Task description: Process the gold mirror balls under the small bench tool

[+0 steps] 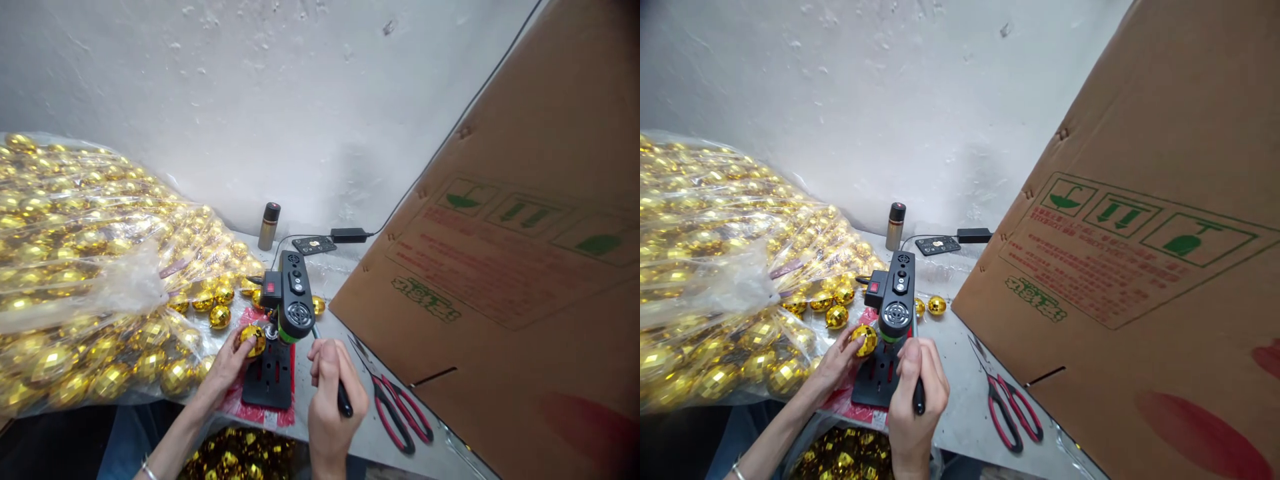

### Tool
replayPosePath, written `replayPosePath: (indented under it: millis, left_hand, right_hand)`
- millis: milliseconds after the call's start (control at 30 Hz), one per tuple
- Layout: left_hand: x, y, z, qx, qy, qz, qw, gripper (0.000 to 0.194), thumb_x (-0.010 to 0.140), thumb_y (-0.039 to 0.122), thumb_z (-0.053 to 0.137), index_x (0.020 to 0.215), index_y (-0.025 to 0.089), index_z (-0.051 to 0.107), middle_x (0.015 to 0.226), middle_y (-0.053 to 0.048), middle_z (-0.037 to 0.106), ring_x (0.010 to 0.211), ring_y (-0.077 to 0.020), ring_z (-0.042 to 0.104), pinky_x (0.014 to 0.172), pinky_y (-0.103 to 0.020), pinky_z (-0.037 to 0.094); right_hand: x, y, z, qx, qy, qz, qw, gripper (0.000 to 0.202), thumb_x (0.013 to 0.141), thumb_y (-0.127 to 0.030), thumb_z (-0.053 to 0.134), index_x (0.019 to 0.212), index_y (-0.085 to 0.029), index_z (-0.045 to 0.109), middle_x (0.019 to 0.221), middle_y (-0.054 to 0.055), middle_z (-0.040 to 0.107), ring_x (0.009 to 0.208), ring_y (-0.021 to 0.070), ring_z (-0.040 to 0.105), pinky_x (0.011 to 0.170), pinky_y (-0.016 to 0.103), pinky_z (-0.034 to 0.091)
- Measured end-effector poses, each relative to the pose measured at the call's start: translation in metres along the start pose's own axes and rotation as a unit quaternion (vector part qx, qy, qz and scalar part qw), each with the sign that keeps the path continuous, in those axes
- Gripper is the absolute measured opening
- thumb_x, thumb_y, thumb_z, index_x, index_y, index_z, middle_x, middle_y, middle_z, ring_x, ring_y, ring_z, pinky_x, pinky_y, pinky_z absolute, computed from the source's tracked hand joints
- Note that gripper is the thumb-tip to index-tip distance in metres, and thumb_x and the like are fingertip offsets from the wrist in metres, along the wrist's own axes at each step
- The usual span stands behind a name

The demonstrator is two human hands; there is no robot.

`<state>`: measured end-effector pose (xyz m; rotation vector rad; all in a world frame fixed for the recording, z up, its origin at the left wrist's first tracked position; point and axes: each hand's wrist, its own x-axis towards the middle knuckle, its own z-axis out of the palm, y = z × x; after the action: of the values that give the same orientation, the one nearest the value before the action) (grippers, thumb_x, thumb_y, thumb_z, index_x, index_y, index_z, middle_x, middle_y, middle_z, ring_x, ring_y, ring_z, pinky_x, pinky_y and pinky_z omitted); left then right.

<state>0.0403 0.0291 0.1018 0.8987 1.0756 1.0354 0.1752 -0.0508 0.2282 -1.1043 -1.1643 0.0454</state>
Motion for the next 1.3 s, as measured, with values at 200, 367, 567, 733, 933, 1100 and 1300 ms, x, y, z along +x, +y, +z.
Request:
replayPosePath:
  millis: [200, 367, 567, 733, 933, 1100, 1300]
  left_hand:
    - [-0.012, -0.024, -0.002, 0.218, 0.013, 0.117, 0.969, 0.061, 0.081, 0.058, 0.070, 0.130, 0.022, 0.065, 0.127, -0.012, 0.074, 0.122, -0.0329, 0.070, 0.108, -0.047, 0.054]
    - [-0.022, -0.022, -0.005, 0.269, 0.003, 0.168, 0.948, 0.067, 0.080, 0.047, 0.071, 0.139, 0.022, 0.053, 0.134, -0.015, 0.071, 0.126, -0.0336, 0.069, 0.111, -0.052, 0.052]
    - [-0.021, -0.017, -0.008, 0.365, -0.044, 0.169, 0.914, 0.054, 0.087, 0.042, 0.067, 0.137, 0.025, 0.057, 0.128, -0.012, 0.073, 0.117, -0.0325, 0.073, 0.106, -0.052, 0.056]
    - [-0.020, -0.017, -0.004, 0.458, -0.080, 0.193, 0.864, 0.054, 0.084, 0.034, 0.070, 0.137, 0.025, 0.063, 0.137, -0.014, 0.067, 0.124, -0.0335, 0.070, 0.104, -0.049, 0.059]
    - [-0.015, 0.013, 0.018, 0.588, -0.112, 0.108, 0.794, 0.050, 0.087, 0.030, 0.065, 0.136, 0.019, 0.063, 0.135, -0.018, 0.069, 0.116, -0.0363, 0.075, 0.096, -0.045, 0.059]
    - [-0.009, 0.033, 0.033, 0.635, -0.122, 0.078, 0.759, 0.046, 0.083, 0.031, 0.071, 0.127, 0.017, 0.068, 0.127, -0.019, 0.072, 0.108, -0.0389, 0.077, 0.088, -0.043, 0.059]
    - [-0.004, 0.028, 0.037, 0.640, -0.121, 0.087, 0.754, 0.043, 0.086, 0.044, 0.070, 0.121, 0.019, 0.070, 0.122, -0.018, 0.074, 0.106, -0.0399, 0.076, 0.084, -0.044, 0.057]
  right_hand:
    - [0.002, 0.000, -0.002, -0.003, -0.008, -0.005, 1.000, 0.036, 0.109, -0.020, 0.048, 0.073, -0.022, 0.051, 0.067, -0.005, 0.049, 0.060, 0.0098, 0.050, 0.057, 0.022, 0.039]
    - [-0.002, 0.002, -0.003, -0.006, -0.013, -0.002, 1.000, 0.035, 0.109, -0.020, 0.048, 0.075, -0.022, 0.054, 0.069, -0.004, 0.050, 0.061, 0.0104, 0.050, 0.057, 0.023, 0.040]
    - [-0.003, 0.002, -0.004, -0.010, -0.019, -0.007, 1.000, 0.035, 0.109, -0.020, 0.048, 0.075, -0.022, 0.055, 0.069, -0.004, 0.050, 0.061, 0.0110, 0.050, 0.057, 0.024, 0.040]
    - [-0.003, 0.001, -0.005, -0.012, -0.020, -0.008, 1.000, 0.034, 0.109, -0.019, 0.048, 0.075, -0.022, 0.052, 0.070, -0.004, 0.050, 0.061, 0.0099, 0.050, 0.058, 0.022, 0.041]
    - [-0.004, 0.000, -0.006, -0.017, -0.025, -0.011, 0.999, 0.033, 0.108, -0.016, 0.047, 0.076, -0.022, 0.052, 0.070, -0.005, 0.051, 0.062, 0.0091, 0.051, 0.058, 0.021, 0.042]
    - [-0.005, 0.001, -0.006, -0.016, -0.025, -0.012, 0.999, 0.032, 0.108, -0.015, 0.047, 0.077, -0.023, 0.052, 0.071, -0.005, 0.051, 0.062, 0.0087, 0.051, 0.058, 0.020, 0.042]
    - [-0.007, 0.002, -0.006, -0.010, -0.029, -0.011, 0.999, 0.033, 0.108, -0.014, 0.046, 0.077, -0.022, 0.054, 0.071, -0.004, 0.051, 0.062, 0.0097, 0.052, 0.057, 0.021, 0.043]
